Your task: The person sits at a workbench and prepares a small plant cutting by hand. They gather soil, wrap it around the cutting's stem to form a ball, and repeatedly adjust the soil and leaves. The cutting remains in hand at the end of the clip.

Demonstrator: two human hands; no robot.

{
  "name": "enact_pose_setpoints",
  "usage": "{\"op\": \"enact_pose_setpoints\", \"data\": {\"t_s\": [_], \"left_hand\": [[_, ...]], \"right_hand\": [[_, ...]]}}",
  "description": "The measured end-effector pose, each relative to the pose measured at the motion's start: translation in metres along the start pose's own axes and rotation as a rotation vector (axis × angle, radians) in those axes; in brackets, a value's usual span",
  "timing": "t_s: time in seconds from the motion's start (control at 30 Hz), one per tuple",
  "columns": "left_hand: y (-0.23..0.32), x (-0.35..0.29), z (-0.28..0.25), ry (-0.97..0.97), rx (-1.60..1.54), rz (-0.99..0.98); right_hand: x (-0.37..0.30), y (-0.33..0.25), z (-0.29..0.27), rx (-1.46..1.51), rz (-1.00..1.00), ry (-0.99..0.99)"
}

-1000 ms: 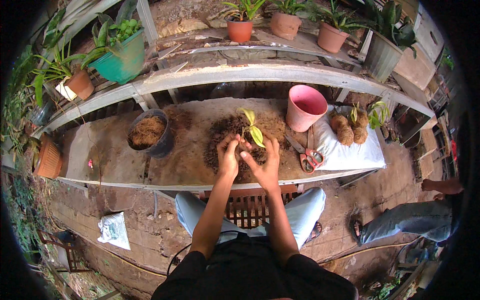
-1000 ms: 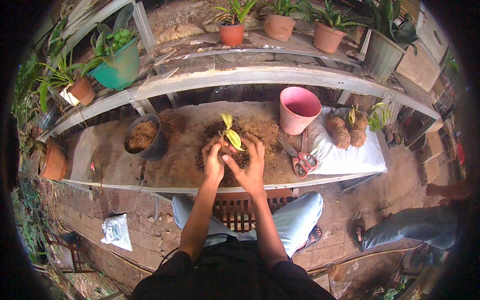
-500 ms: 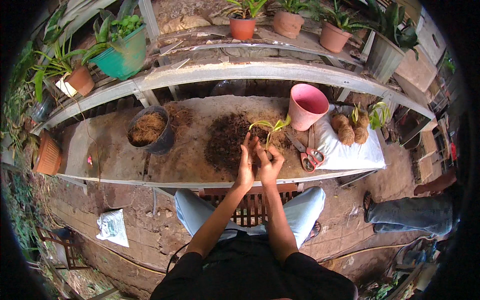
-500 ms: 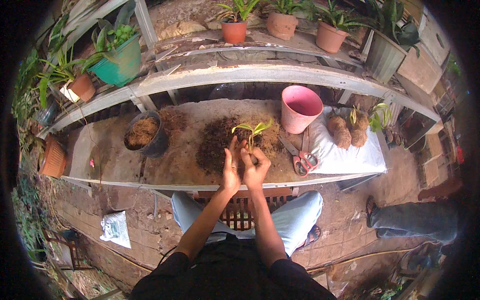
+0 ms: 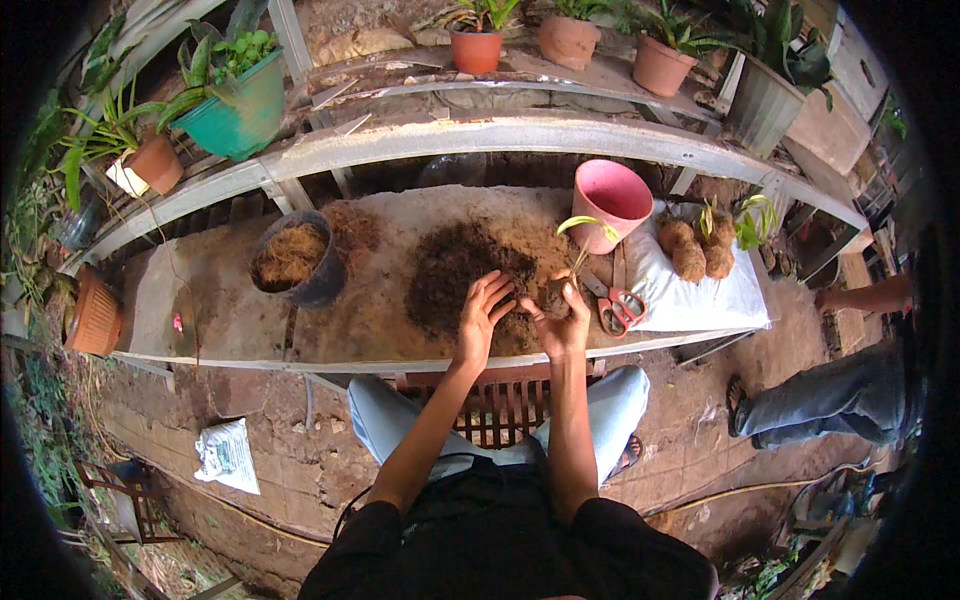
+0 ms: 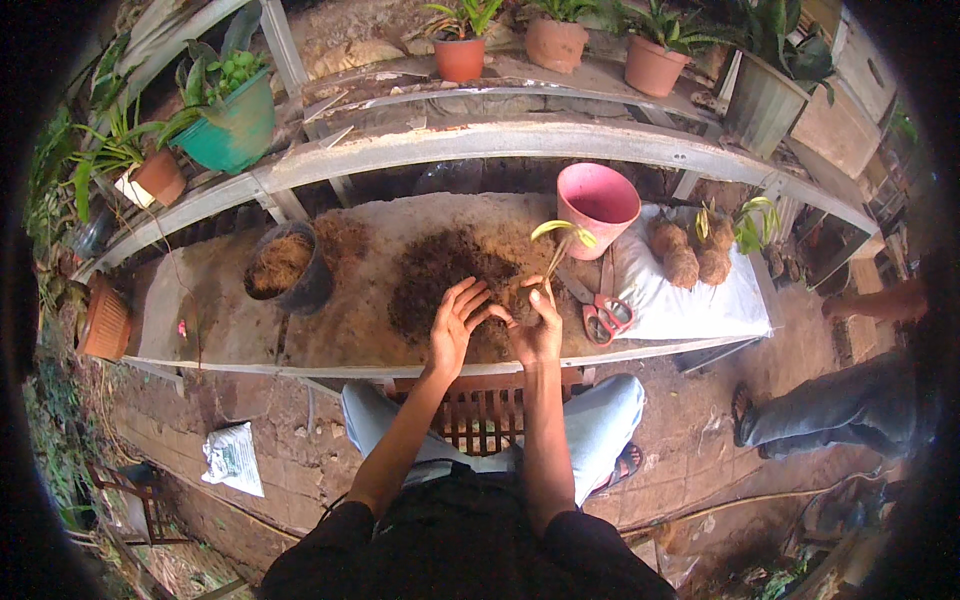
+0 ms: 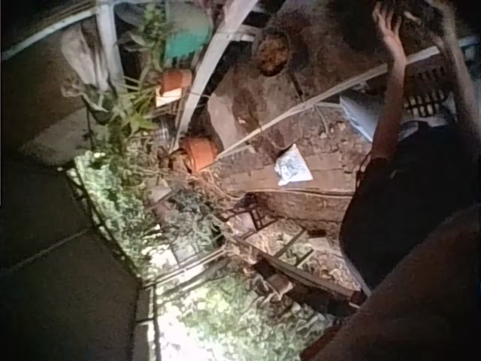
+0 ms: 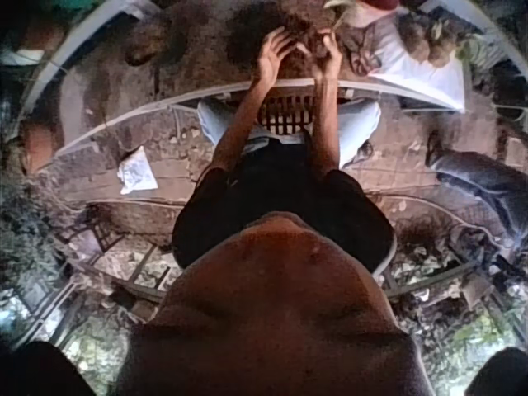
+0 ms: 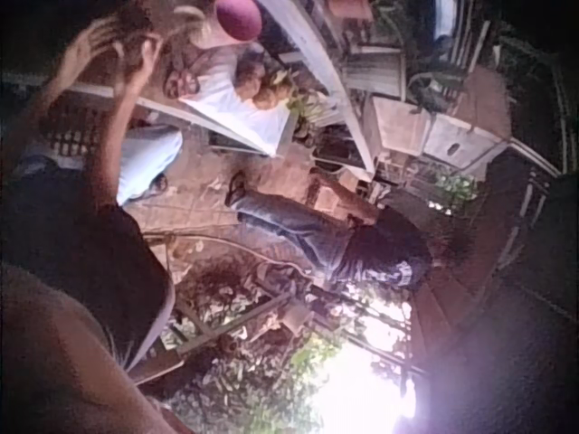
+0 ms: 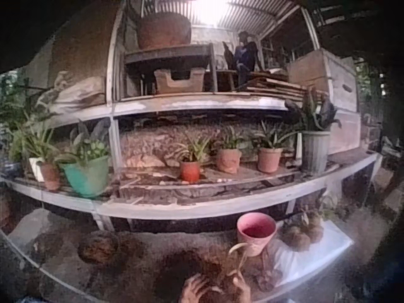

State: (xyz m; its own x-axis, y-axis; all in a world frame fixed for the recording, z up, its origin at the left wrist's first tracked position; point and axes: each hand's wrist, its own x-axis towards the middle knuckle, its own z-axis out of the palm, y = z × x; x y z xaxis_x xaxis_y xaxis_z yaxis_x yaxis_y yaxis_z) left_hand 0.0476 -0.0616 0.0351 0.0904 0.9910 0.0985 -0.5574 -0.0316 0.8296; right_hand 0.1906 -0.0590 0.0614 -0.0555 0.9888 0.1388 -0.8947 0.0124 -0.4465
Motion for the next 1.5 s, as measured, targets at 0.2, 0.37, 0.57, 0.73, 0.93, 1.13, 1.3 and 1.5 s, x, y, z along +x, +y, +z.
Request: {"op": "enact_pose_setpoints", "data": {"t_s": [0.2, 0.37, 0.57, 0.73, 0.93, 1.13, 1.3, 1.5], "left_hand": [[-0.001, -0.003, 0.003, -0.054, -0.053, -0.014], [0.000, -0.006, 0.006, -0.047, -0.062, -0.014], [-0.007, -0.006, 0.005, 0.012, -0.078, -0.017], [-0.003, -0.005, 0.011, 0.031, -0.088, -0.046], [-0.002, -0.003, 0.017, 0.048, -0.088, 0.002], [0.010, 0.003, 0.034, 0.116, 0.199, 0.234], [0.035, -0.005, 0.039, 0.193, 0.565, 0.346], [0.032, 0.006, 0.015, 0.035, 0.577, 0.345]], "right_hand": [[0.001, 0.003, 0.003, -0.146, 0.106, 0.080], [-0.001, 0.007, 0.011, -0.424, 0.029, 0.067], [0.002, 0.002, 0.022, -0.270, 0.176, 0.139], [0.005, 0.008, 0.015, -0.417, 0.084, 0.192], [0.008, 0.012, 0.002, -0.527, 0.063, 0.128], [0.005, 0.028, 0.009, -0.757, 0.008, -0.023], [-0.004, 0.021, 0.037, -0.968, -0.013, -0.148], [-0.001, 0.030, 0.034, -1.126, -0.181, -0.260]]}}
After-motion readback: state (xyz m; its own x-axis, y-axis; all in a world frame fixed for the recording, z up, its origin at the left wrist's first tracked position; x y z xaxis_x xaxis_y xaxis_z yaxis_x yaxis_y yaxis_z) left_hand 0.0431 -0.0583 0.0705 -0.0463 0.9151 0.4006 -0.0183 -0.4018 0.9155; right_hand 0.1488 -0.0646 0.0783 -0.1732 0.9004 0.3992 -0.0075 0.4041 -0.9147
